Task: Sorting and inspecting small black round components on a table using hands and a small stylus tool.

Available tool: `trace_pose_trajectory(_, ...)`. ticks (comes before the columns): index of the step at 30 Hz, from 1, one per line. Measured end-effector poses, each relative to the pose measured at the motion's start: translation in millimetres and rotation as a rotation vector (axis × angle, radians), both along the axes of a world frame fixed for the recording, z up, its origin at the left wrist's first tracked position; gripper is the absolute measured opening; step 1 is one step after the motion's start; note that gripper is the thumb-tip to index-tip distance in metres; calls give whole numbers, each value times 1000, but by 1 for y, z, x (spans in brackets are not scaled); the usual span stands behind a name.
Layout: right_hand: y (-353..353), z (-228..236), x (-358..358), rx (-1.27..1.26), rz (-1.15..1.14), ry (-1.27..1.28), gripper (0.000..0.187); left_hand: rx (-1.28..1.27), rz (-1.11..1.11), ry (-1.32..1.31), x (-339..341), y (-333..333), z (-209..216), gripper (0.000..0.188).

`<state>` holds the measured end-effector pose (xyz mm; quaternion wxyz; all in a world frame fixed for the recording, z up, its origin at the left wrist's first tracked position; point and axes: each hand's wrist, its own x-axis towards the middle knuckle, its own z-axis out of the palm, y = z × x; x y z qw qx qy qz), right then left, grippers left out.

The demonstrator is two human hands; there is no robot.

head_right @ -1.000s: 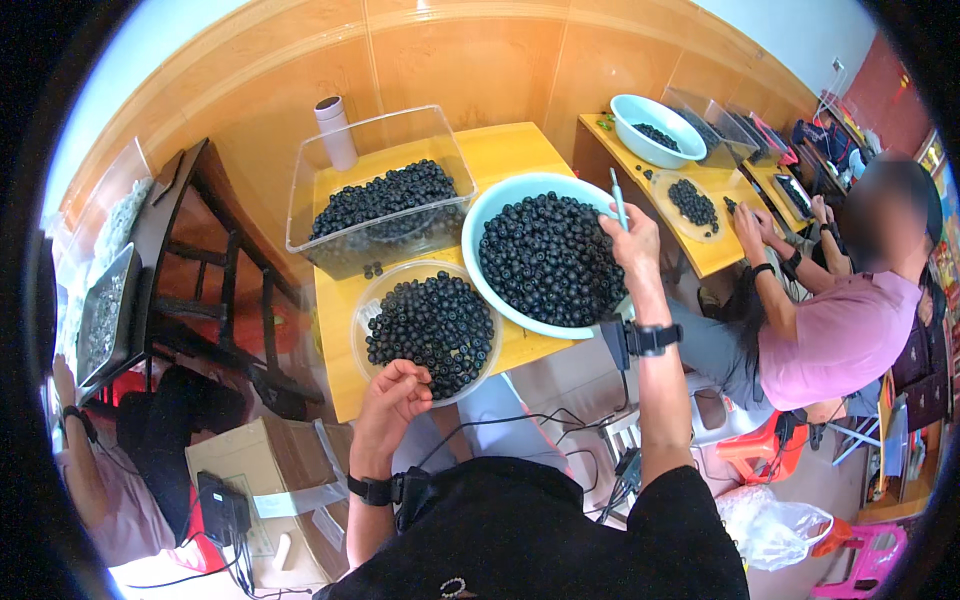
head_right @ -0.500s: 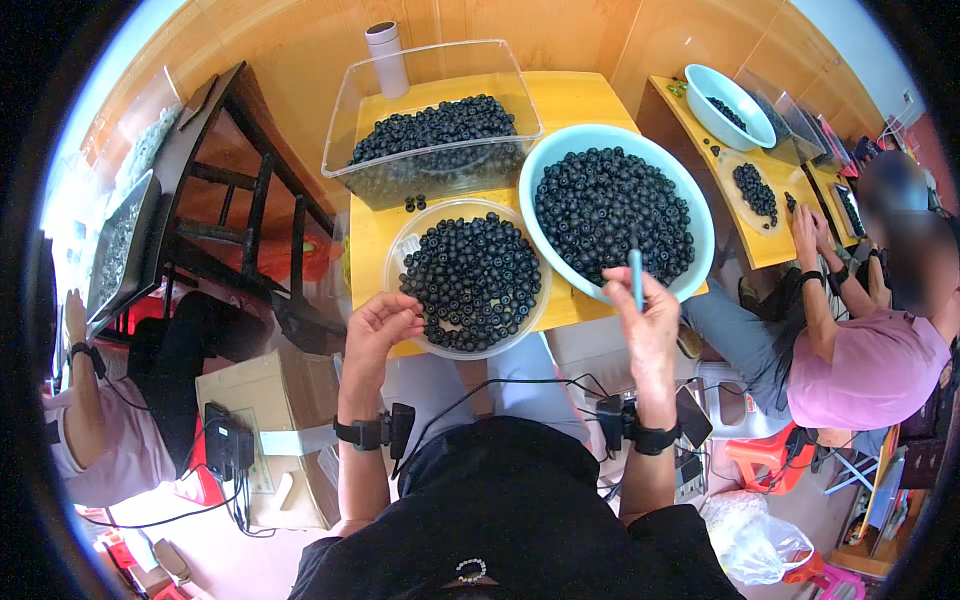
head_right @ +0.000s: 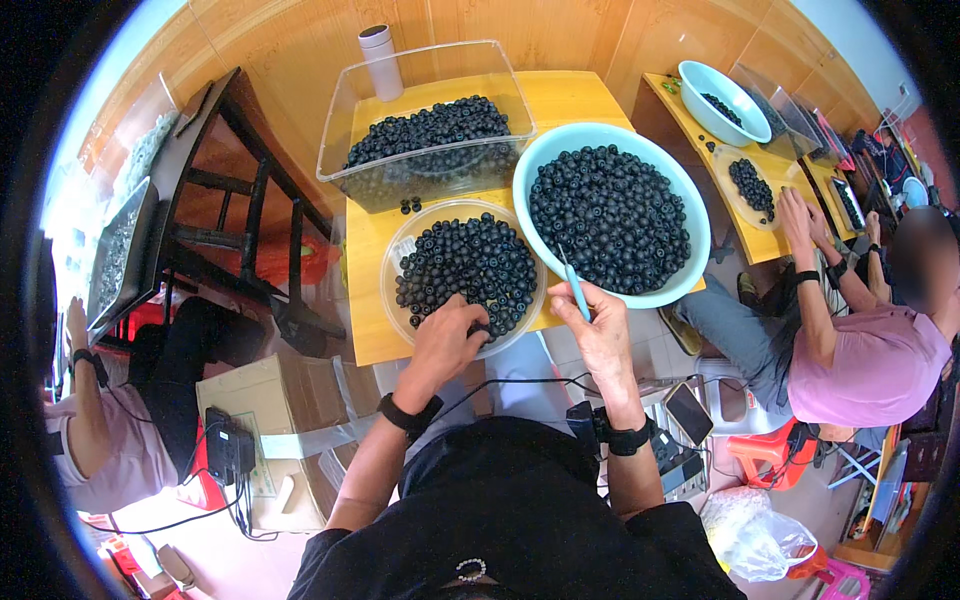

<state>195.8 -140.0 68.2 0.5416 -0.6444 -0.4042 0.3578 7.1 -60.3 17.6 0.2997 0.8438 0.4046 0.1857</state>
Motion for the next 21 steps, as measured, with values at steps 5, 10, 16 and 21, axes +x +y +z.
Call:
trace_pose_trajectory(5, -5, -4, 0, -10, 2, 6, 13, 79, 73, -52, 4, 5, -10, 18)
trace_pose_trajectory(10, -6, -14, -1, 6, 31, 46, 14, -503, 133, -481, -10, 23, -7, 14)
trace_pose_trajectory(16, 1, -12, -20, -47, 97, 55, 15, -1201, 74, -1045, -29, 20, 12, 14)
trace_pose_trajectory(21, 4, 4, -37, -80, 233, -52, 19, -1412, -61, -1320, -29, 12, 4, 18)
